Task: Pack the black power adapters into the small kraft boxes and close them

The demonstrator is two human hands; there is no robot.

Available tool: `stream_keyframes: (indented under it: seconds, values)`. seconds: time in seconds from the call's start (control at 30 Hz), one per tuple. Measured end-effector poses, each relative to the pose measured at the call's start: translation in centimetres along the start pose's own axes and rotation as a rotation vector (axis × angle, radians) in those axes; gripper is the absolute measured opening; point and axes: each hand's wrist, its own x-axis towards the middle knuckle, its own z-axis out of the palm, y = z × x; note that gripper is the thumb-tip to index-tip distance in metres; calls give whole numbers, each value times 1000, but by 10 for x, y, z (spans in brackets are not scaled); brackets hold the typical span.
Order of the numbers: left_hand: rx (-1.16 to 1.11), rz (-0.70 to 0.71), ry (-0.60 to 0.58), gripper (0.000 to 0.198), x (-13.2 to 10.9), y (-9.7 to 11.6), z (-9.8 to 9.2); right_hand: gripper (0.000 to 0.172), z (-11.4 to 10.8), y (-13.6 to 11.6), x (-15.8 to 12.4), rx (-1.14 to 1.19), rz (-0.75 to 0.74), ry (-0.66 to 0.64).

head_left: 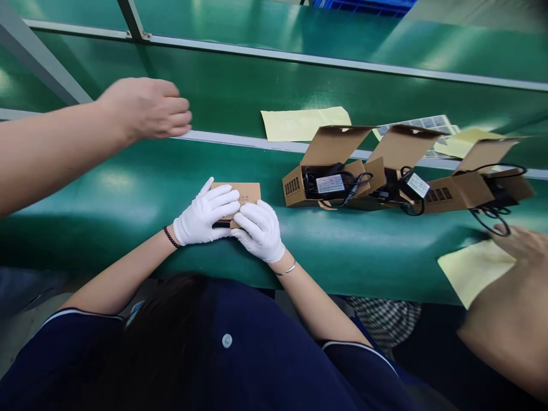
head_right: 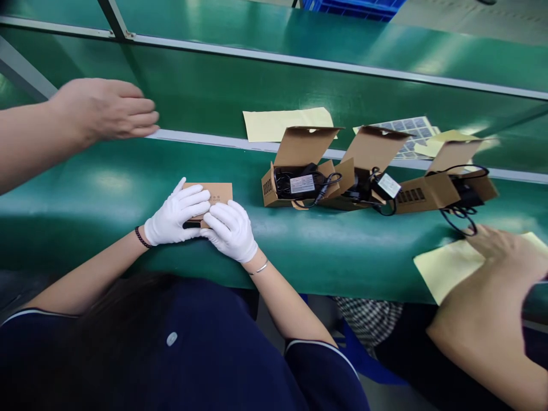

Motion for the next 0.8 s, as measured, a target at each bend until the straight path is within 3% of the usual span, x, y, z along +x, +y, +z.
stream_keyframes:
  seconds: [0.17, 0.3, 0.5, 0.67, 0.8]
  values:
    - [-81, -5, 36, 53, -3, -3, 1, 19, -8, -1, 9, 22, -116, 114]
    - [-91, 11, 63, 49, -3, -3, 2, 25, -11, 0, 12, 16, -200, 185]
    - [-117, -95, 75, 47, -12, -2, 12, 23, -2, -8, 15, -5, -141, 304]
    - [-99, -68, 109, 45, -18, -6, 17, 10, 2, -12, 22, 62, 14, 256]
    - [-83, -15, 125, 46, -11, -12, 15, 6, 0, -3, 23, 65, -54, 132]
